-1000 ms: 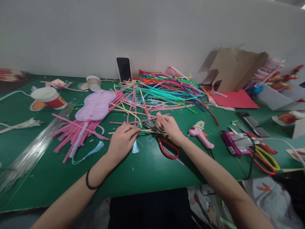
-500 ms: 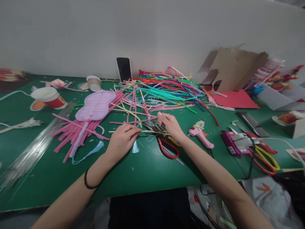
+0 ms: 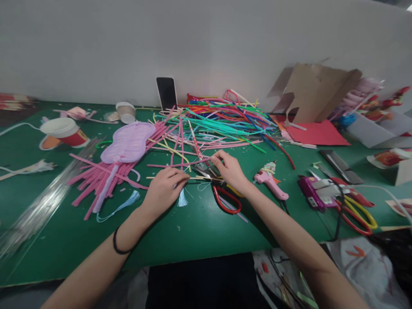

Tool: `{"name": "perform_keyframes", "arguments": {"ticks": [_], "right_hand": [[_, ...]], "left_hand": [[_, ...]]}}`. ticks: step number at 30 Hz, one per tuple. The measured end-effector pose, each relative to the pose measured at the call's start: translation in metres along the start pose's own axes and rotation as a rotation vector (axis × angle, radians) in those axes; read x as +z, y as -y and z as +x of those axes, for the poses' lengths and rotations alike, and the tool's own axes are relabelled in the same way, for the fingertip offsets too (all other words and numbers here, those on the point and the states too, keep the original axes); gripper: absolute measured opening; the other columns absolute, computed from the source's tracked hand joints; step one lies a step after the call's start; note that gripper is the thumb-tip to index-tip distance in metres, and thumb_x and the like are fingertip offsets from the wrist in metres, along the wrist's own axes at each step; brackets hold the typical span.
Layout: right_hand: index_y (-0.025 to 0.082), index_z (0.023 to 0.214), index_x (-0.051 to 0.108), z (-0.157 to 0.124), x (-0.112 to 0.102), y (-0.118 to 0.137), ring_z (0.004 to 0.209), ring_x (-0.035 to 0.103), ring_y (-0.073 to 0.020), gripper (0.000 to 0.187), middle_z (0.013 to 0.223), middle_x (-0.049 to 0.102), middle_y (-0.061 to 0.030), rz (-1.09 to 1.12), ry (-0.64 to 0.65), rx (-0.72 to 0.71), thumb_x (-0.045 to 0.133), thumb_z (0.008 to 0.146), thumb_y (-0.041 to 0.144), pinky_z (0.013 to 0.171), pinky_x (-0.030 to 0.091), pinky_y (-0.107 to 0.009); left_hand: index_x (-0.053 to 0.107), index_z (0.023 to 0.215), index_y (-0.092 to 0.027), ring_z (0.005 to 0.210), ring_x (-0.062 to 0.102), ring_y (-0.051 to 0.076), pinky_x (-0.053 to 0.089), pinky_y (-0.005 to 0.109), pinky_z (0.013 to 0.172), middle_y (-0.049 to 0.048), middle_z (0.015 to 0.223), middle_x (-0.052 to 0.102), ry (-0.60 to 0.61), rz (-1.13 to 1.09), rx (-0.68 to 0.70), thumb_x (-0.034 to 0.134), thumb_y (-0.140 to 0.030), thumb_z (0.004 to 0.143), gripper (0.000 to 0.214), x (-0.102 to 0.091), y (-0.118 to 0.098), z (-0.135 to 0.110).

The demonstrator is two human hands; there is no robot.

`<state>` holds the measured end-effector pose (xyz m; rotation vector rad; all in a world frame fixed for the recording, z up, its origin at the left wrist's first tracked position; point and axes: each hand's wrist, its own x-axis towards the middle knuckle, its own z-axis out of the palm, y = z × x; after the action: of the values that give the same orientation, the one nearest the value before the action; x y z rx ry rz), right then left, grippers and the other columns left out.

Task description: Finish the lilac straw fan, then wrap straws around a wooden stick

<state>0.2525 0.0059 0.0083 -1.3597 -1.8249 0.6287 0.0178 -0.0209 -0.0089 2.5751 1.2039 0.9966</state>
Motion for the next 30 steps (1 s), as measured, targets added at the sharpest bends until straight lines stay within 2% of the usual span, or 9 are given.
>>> {"name": "perform_keyframes", "arguments": {"ticks": [7, 9, 12, 14, 20, 25, 28, 30], "right_hand": [[0.020, 0.059, 0.052, 0.001, -0.003, -0.002, 0.061, 0.053, -0.0144, 0.051, 0.059, 0.057, -0.0005, -0.055, -0.002, 0.011, 0.033, 0.099, 0.047, 0.067, 0.036, -0.027], [0.020, 0.063, 0.059, 0.002, -0.005, -0.002, 0.064, 0.056, -0.0150, 0.046, 0.065, 0.064, -0.0016, -0.021, 0.000, 0.019, 0.042, 0.096, 0.047, 0.066, 0.038, -0.027], [0.020, 0.077, 0.066, 0.004, -0.009, -0.001, 0.070, 0.058, -0.0159, 0.023, 0.077, 0.069, -0.0022, 0.056, 0.012, 0.030, 0.059, 0.087, 0.040, 0.064, 0.039, -0.027], [0.019, 0.077, 0.066, 0.004, -0.010, -0.002, 0.071, 0.058, -0.0158, 0.019, 0.077, 0.069, -0.0021, 0.098, 0.042, 0.025, 0.059, 0.085, 0.036, 0.065, 0.039, -0.027], [0.020, 0.069, 0.054, 0.003, -0.007, -0.006, 0.066, 0.052, -0.0141, 0.032, 0.069, 0.060, 0.0004, 0.130, 0.080, 0.048, 0.043, 0.093, 0.039, 0.065, 0.037, -0.027], [0.021, 0.059, 0.047, 0.002, -0.007, -0.005, 0.056, 0.045, -0.0126, 0.047, 0.056, 0.048, 0.0022, 0.157, 0.017, 0.085, 0.036, 0.096, 0.049, 0.059, 0.034, -0.027], [0.020, 0.053, 0.051, 0.002, -0.008, -0.002, 0.055, 0.048, -0.0127, 0.057, 0.053, 0.052, 0.0002, 0.155, 0.011, 0.089, 0.035, 0.096, 0.053, 0.061, 0.036, -0.027], [0.018, 0.063, 0.062, 0.003, -0.009, -0.001, 0.063, 0.053, -0.0138, 0.049, 0.064, 0.062, -0.0015, 0.155, 0.008, 0.057, 0.043, 0.093, 0.052, 0.065, 0.039, -0.027]], "left_hand": [[0.072, 0.094, -0.020, 0.087, 0.064, 0.020, 0.050, 0.037, 0.081, 0.0065, 0.092, 0.071, 0.005, 0.003, -0.005, 0.054, -0.023, 0.092, 0.018, -0.001, -0.002, 0.001], [0.071, 0.094, -0.020, 0.087, 0.064, 0.020, 0.050, 0.037, 0.081, 0.0062, 0.091, 0.071, -0.001, 0.006, 0.000, 0.054, -0.022, 0.092, 0.017, -0.001, -0.001, 0.001], [0.070, 0.095, -0.019, 0.087, 0.063, 0.020, 0.050, 0.037, 0.081, 0.0056, 0.091, 0.071, -0.007, 0.012, 0.012, 0.055, -0.021, 0.092, 0.015, 0.000, 0.000, 0.000], [0.070, 0.095, -0.019, 0.087, 0.063, 0.020, 0.050, 0.037, 0.081, 0.0055, 0.092, 0.070, -0.008, 0.012, 0.017, 0.055, -0.021, 0.092, 0.015, 0.000, 0.000, 0.000], [0.070, 0.095, -0.020, 0.087, 0.063, 0.020, 0.050, 0.037, 0.080, 0.0053, 0.091, 0.070, -0.009, -0.002, 0.013, 0.055, -0.022, 0.091, 0.015, -0.001, 0.000, 0.001], [0.070, 0.094, -0.019, 0.087, 0.063, 0.020, 0.049, 0.037, 0.082, 0.0054, 0.092, 0.070, -0.008, -0.004, 0.013, 0.055, -0.021, 0.092, 0.015, -0.001, 0.000, 0.000], [0.070, 0.095, -0.019, 0.087, 0.063, 0.020, 0.049, 0.036, 0.081, 0.0054, 0.091, 0.070, -0.006, -0.004, 0.019, 0.056, -0.021, 0.091, 0.015, 0.001, 0.001, 0.000], [0.070, 0.096, -0.018, 0.087, 0.063, 0.020, 0.050, 0.036, 0.081, 0.0052, 0.091, 0.070, -0.010, -0.004, 0.023, 0.057, -0.021, 0.091, 0.014, 0.002, 0.002, -0.001]]}}
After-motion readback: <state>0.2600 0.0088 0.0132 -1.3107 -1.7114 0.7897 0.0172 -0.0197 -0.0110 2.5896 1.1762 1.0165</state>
